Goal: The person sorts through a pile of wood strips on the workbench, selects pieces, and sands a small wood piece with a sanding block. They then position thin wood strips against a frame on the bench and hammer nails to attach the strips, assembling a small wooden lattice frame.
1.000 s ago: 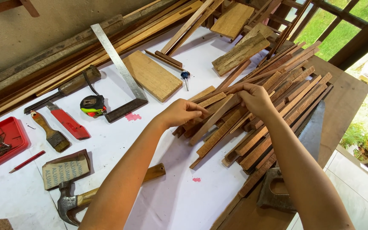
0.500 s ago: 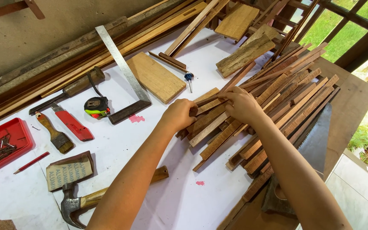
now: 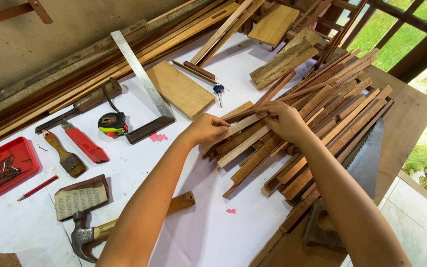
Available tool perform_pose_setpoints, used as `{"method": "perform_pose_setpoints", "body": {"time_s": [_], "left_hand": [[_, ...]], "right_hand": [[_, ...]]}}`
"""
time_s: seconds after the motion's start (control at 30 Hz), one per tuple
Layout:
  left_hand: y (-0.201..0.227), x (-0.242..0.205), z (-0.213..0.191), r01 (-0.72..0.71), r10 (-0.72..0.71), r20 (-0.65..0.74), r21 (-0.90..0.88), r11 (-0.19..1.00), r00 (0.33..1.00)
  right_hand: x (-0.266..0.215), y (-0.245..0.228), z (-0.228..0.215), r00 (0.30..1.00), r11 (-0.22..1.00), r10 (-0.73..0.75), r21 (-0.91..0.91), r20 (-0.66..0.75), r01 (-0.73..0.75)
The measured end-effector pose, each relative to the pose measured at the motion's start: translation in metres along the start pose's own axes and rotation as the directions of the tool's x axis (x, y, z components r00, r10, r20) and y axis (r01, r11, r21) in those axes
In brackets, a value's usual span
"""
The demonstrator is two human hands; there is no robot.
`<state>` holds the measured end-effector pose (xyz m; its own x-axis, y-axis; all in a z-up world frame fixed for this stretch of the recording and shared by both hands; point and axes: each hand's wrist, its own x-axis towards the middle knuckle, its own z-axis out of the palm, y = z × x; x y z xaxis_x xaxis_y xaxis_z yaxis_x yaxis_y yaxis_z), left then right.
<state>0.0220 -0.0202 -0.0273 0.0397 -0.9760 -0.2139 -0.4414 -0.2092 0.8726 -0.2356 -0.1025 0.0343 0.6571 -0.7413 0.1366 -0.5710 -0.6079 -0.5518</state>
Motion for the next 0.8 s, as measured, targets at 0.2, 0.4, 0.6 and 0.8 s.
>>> {"method": "perform_pose_setpoints", "body": {"time_s": [0.2,0.4,0.6,0.8], "left_hand": [[-0.013,0.006,0.003,0.031,-0.007,0.095,-0.258,0.966,0.995],[0.014,-0.028,0.001,-0.137,0.137,0.009,-0.059,0.989,0.99],[0.033,-0.071,-0.006,-0.031,0.031,-0.003,-0.042,0.999,1.0],[0.043,-0.133,-0.012,-0.059,0.06,-0.074,0.02,0.998,0.995]], "right_hand": [[-0.005,-0.004,-0.004,0.994,0.99,0.099,0.103,-0.035,-0.095],[-0.015,-0.01,-0.01,0.979,0.975,0.189,0.13,-0.071,-0.179],[-0.026,-0.011,-0.008,1.0,0.992,0.022,0.121,-0.022,-0.019],[-0.051,-0.052,-0.004,0.993,0.988,-0.049,0.154,0.104,0.033]]}}
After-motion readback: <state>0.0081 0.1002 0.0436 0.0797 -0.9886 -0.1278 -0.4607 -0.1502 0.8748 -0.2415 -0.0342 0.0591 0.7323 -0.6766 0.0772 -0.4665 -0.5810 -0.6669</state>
